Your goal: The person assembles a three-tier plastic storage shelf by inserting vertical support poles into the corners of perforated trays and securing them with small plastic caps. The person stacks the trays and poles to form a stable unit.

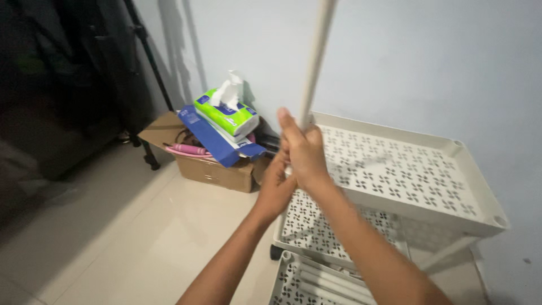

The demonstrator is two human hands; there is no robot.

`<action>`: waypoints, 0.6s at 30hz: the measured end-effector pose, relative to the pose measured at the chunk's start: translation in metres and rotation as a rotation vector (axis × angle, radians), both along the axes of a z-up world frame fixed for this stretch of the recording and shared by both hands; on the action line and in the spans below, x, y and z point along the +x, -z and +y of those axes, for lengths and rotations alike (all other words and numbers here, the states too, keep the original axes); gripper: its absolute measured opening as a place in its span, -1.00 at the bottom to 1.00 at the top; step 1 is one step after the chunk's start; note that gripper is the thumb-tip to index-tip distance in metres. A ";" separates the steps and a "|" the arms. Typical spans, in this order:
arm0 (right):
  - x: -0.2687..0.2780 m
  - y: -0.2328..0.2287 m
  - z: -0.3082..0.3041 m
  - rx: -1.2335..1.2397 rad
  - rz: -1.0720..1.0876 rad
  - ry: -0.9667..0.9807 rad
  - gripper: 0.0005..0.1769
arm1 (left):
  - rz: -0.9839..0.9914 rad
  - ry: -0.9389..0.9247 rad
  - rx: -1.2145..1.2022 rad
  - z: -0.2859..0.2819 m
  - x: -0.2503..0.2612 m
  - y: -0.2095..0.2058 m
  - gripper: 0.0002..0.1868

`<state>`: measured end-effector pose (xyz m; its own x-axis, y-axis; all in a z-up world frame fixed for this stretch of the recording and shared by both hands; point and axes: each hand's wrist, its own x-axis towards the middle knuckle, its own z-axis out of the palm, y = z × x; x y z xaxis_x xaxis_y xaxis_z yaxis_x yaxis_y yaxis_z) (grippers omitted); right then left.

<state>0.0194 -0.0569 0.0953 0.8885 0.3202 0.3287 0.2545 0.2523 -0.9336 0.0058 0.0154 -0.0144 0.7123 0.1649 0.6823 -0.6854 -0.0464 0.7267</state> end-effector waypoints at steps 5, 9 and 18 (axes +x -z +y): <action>0.021 0.014 -0.013 0.002 -0.128 -0.181 -0.67 | 0.030 0.073 -0.063 0.000 0.005 0.008 -0.47; 0.018 0.028 -0.010 0.028 -0.123 -0.136 -0.68 | -0.067 -0.010 0.055 0.000 -0.001 0.008 -0.61; 0.003 -0.009 -0.015 -0.033 -0.191 -0.172 -0.85 | 0.121 -0.033 0.028 -0.001 -0.005 -0.004 -0.60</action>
<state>0.0227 -0.0723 0.1039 0.7424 0.4747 0.4727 0.3832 0.2778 -0.8809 0.0008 0.0142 -0.0106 0.7844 0.1715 0.5961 -0.5903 -0.0886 0.8023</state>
